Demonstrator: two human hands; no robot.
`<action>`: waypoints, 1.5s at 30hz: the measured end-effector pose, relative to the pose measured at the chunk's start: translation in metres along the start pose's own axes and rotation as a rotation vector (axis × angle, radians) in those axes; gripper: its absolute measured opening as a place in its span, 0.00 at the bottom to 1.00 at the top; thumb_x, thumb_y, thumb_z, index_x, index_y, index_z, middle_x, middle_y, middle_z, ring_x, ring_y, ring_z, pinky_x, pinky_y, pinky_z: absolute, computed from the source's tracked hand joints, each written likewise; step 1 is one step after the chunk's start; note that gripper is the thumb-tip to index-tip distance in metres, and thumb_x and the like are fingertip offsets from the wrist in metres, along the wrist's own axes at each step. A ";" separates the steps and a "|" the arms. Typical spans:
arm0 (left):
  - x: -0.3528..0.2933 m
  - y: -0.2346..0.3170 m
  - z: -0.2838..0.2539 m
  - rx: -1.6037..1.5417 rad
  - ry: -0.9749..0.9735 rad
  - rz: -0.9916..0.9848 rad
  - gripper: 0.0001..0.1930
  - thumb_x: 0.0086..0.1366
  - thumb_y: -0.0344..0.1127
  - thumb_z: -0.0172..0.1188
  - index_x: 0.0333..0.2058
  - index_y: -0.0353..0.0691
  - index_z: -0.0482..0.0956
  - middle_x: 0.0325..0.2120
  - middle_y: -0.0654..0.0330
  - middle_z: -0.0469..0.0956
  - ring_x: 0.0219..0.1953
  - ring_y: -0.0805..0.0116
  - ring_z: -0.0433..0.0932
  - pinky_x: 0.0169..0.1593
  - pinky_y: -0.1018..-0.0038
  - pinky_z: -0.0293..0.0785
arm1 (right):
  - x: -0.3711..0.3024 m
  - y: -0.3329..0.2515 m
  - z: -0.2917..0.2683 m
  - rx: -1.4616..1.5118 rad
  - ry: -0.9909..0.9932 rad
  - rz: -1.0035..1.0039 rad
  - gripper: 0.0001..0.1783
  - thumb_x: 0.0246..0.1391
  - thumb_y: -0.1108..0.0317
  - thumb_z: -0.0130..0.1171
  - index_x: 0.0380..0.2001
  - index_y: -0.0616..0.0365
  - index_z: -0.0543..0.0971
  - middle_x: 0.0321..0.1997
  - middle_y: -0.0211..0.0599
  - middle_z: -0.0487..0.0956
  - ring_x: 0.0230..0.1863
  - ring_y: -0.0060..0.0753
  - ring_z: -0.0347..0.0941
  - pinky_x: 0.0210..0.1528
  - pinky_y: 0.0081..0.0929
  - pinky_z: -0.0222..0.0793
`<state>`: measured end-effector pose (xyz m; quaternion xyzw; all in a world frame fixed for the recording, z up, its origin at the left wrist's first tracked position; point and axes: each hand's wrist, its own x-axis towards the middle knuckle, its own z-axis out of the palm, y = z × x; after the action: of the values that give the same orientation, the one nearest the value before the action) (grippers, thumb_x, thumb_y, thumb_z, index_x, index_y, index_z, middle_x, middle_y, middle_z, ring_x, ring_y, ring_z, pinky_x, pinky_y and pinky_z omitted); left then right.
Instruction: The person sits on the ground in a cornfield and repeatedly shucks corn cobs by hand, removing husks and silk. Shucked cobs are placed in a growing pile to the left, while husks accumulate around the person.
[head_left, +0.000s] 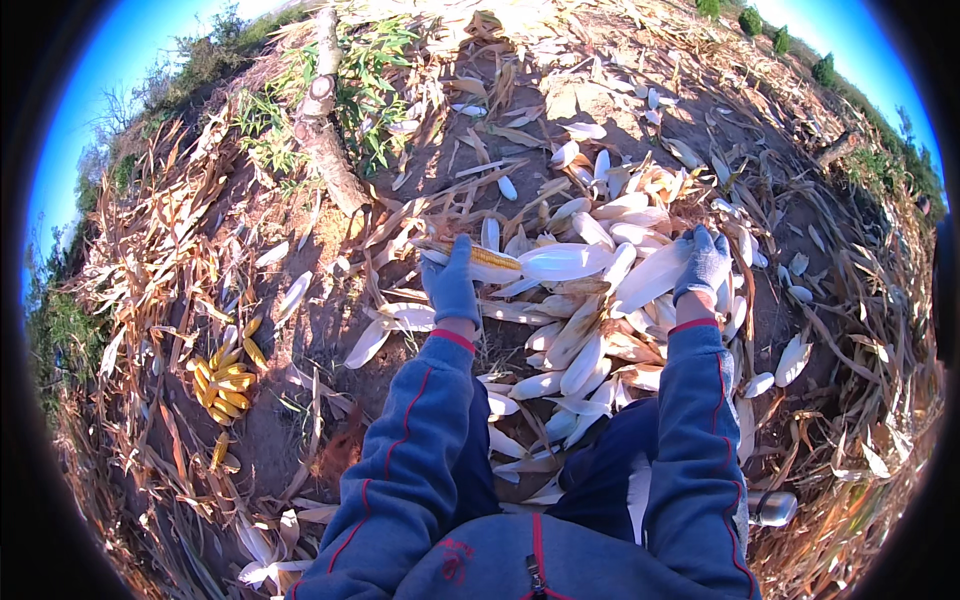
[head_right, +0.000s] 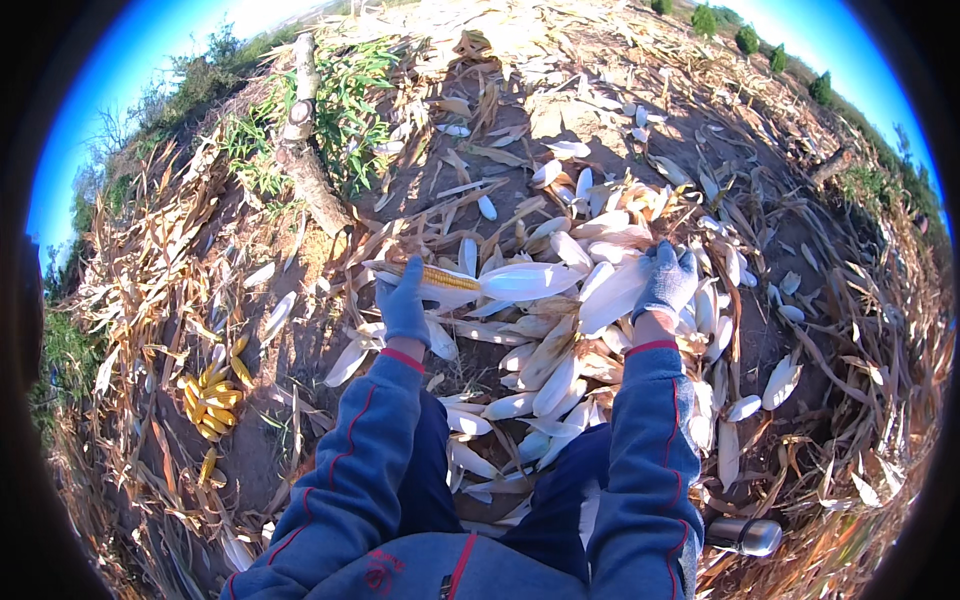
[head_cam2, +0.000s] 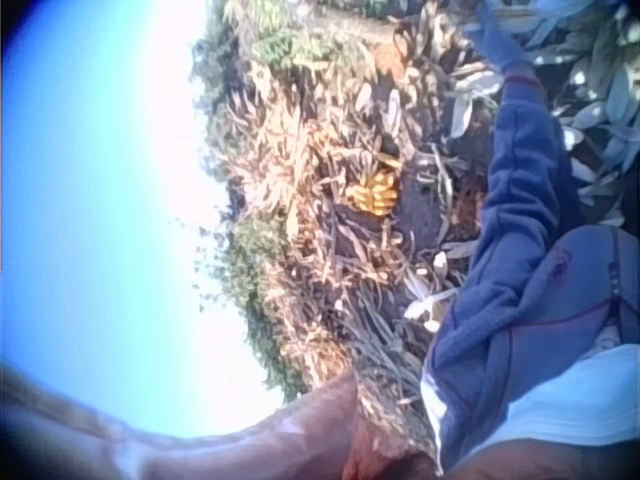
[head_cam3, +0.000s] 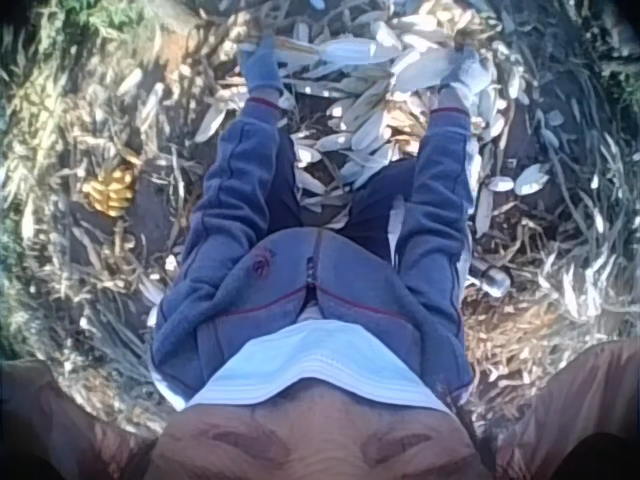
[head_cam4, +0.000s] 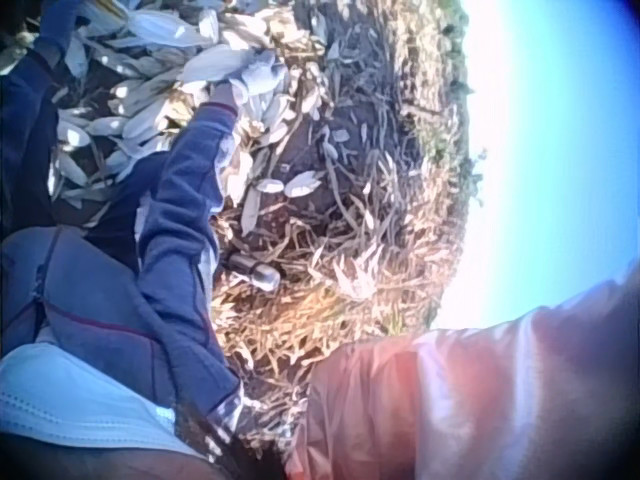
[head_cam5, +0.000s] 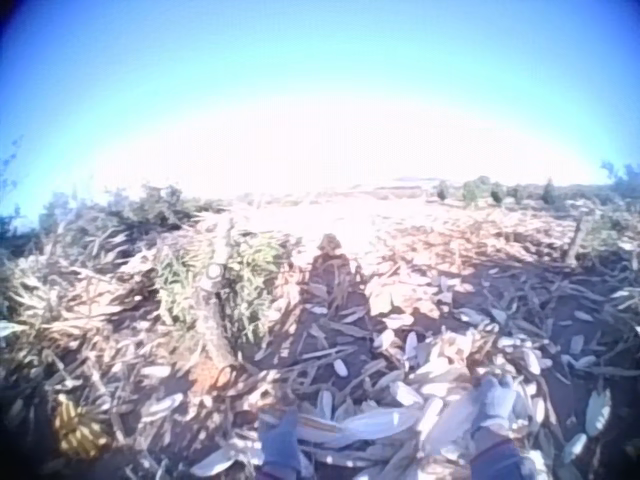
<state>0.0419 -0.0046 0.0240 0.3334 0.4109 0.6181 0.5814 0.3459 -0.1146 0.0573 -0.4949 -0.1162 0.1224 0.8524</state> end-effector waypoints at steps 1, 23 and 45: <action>-0.006 0.007 0.005 -0.008 -0.008 -0.045 0.23 0.56 0.37 0.65 0.48 0.37 0.68 0.35 0.61 0.75 0.30 0.72 0.76 0.29 0.79 0.75 | -0.003 -0.002 -0.001 -0.125 -0.107 -0.019 0.03 0.51 0.75 0.53 0.24 0.60 0.71 0.22 0.32 0.72 0.21 0.22 0.67 0.24 0.20 0.66; -0.023 -0.005 0.014 -0.085 -0.292 -0.174 0.19 0.67 0.49 0.50 0.39 0.37 0.76 0.34 0.68 0.73 0.36 0.81 0.69 0.40 0.80 0.66 | -0.127 0.027 0.048 -0.953 -1.381 -0.026 0.39 0.37 0.52 0.70 0.52 0.56 0.68 0.44 0.47 0.76 0.46 0.44 0.73 0.48 0.33 0.67; -0.016 0.000 0.009 -0.022 -0.094 -0.012 0.14 0.67 0.43 0.50 0.32 0.38 0.77 0.25 0.64 0.76 0.27 0.76 0.75 0.30 0.78 0.71 | -0.156 0.047 0.047 -0.611 -1.452 0.239 0.39 0.37 0.52 0.71 0.50 0.63 0.69 0.43 0.45 0.76 0.45 0.36 0.73 0.48 0.29 0.66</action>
<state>0.0515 -0.0192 0.0294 0.3532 0.3781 0.6029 0.6073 0.1792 -0.1042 0.0272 -0.5124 -0.6170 0.4677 0.3716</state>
